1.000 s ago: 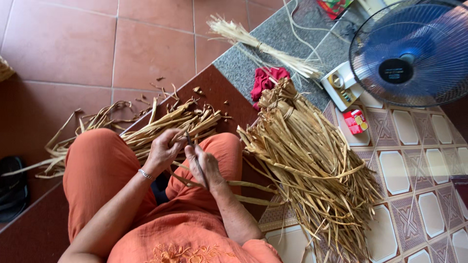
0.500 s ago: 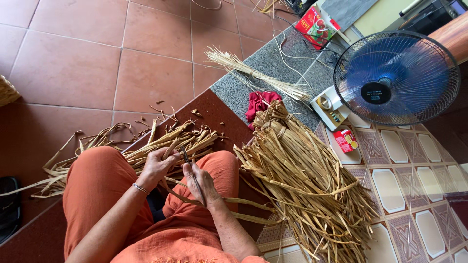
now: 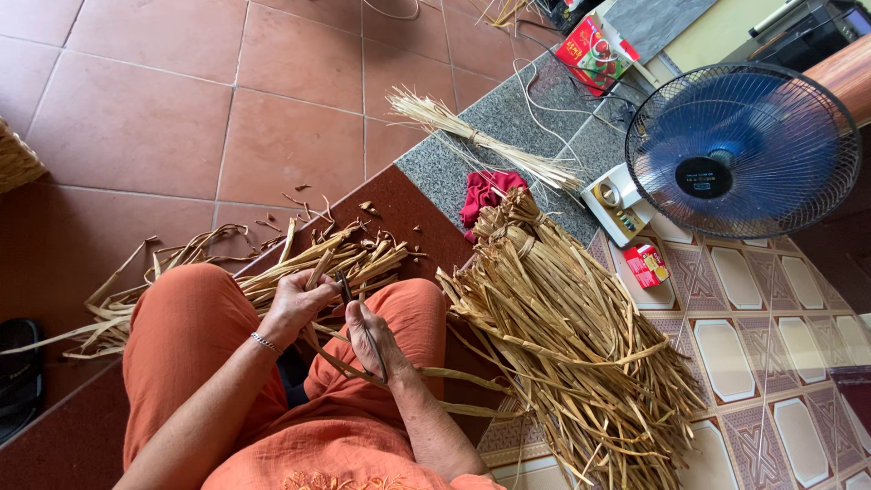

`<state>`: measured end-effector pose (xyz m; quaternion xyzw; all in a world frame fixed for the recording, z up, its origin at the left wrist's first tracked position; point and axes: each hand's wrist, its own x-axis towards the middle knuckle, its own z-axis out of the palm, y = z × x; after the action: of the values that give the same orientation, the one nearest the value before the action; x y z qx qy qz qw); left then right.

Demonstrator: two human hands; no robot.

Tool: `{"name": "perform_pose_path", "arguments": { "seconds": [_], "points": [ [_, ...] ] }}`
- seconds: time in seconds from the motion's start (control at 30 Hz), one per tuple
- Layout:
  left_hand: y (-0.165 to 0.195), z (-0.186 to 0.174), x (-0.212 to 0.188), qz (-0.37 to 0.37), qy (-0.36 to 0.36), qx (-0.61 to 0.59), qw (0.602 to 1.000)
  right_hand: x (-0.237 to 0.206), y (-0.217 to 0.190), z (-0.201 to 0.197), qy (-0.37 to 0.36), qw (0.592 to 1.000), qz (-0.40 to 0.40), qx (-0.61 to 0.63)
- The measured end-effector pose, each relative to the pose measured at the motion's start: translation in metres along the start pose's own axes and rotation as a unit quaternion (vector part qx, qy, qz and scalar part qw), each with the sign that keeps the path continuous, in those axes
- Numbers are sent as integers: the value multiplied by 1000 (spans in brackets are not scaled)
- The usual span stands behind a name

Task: The person sits on a tiled floor and uses scissors to trim dried straw stalks one at a time. They pick up stalks from a pile, cut them to length, and place the trimmed pieces into a separate bundle.

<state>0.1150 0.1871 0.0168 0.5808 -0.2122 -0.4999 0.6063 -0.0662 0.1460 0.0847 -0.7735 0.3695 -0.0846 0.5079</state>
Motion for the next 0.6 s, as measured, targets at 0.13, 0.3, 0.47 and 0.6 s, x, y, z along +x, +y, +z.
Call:
{"name": "perform_pose_path", "arguments": {
  "seconds": [0.13, 0.3, 0.47, 0.6],
  "points": [
    [-1, -2, -1, 18, -10, -11, 1000, -1, 3, 6, 17, 999, -21, 25],
    [-2, -3, -1, 13, -20, -33, 999, -7, -7, 5, 23, 999, -30, 27],
    [2, 1, -5, 5, -21, -49, 999, -8, -11, -3, -8, 1000, 7, -15],
    [12, 2, -8, -1, -34, 17, 999, -5, 8, -1, -10, 1000, -5, 10]
  ]
}}
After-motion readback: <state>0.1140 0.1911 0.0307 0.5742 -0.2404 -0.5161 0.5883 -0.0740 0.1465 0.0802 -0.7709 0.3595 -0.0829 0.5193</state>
